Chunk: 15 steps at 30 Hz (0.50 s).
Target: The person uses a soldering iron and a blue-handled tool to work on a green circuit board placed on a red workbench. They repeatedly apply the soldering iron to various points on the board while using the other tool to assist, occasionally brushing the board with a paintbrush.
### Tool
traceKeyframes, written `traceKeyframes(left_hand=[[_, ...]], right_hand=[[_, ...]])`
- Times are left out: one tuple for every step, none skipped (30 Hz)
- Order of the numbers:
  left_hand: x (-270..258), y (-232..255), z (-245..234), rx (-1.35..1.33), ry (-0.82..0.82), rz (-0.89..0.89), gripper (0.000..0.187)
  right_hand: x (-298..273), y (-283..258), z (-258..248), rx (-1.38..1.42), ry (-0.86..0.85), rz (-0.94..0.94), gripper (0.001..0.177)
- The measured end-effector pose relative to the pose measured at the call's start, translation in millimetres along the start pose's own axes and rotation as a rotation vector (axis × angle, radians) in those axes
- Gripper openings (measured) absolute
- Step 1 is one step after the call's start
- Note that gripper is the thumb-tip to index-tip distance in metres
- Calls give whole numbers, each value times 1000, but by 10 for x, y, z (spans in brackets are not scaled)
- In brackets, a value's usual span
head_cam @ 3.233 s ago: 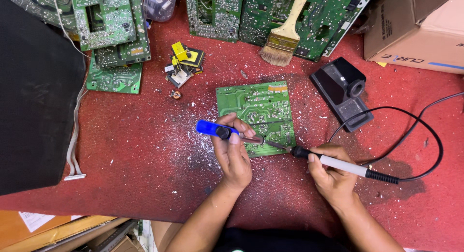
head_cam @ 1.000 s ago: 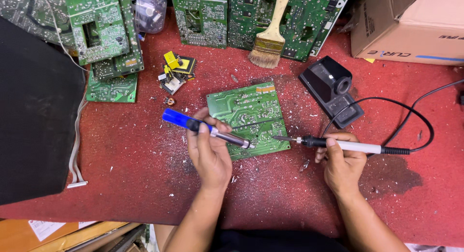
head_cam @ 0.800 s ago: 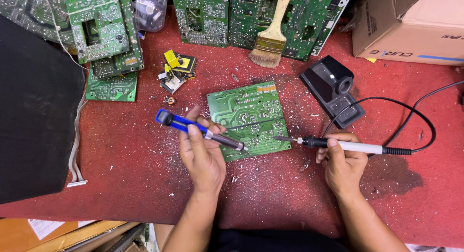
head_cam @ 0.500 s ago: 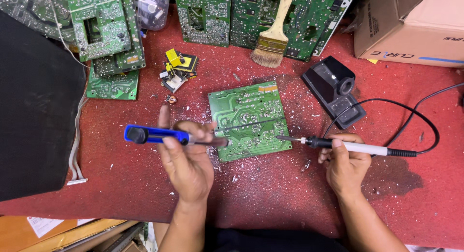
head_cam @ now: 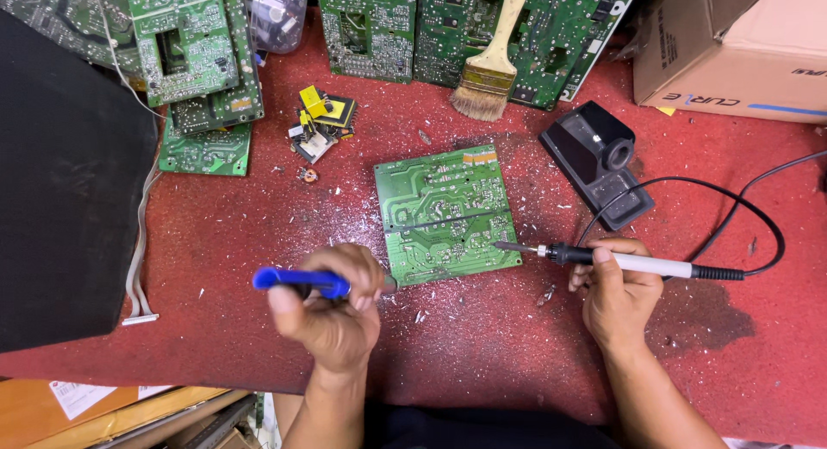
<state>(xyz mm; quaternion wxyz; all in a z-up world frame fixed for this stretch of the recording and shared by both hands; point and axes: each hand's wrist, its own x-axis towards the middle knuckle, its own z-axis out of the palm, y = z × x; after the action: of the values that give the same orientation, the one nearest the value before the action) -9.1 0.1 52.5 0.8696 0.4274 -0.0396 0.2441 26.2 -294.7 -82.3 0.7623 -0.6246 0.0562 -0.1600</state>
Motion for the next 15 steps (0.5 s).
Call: traceKeyframes(left_hand=[[-17,-44,-24,0,0,1,61],[-34,-88,-49,-51,60,25,49],[-58,-131,-75,-102,122,49,42],[-68,-125,-44,-101,124,50,42],[-66,-119,-13,-52,140,110,38],[-64,-113,19,-3,157,170,35],[-74,-120,11,-3,158,171,35],[-85,-128,4,-7,178,179,31],[-88,-138,-4,-13,198,187,28],[-52,-191,-72,-13,197,189,28],[-24,-241,-139,-21,207,212,33],[3,-292,-206,-29,216,236,39],[-10,-319,-251,-30,216,237,39],[-23,-347,-294,-20,244,214,41],[-30,-376,-334,-10,270,190,44]], right_hand=[[2,-1,-3,0,0,0,14],[4,-1,-5,-3,-9,3,14],[2,-1,-9,-8,-18,7,15],[-8,0,-13,-8,-20,9,15],[-6,2,-8,-4,-24,-1,14],[-5,3,-4,1,-27,-11,13],[-5,9,-4,1,-29,-11,13],[-6,16,-5,9,-21,-6,13],[0,24,-3,17,-12,-2,14],[18,74,-11,17,-13,-3,14],[31,122,-24,52,7,-25,14],[43,171,-37,87,27,-48,15],[31,140,0,87,26,-48,15],[19,109,36,82,27,-22,15],[9,76,73,76,29,4,15]])
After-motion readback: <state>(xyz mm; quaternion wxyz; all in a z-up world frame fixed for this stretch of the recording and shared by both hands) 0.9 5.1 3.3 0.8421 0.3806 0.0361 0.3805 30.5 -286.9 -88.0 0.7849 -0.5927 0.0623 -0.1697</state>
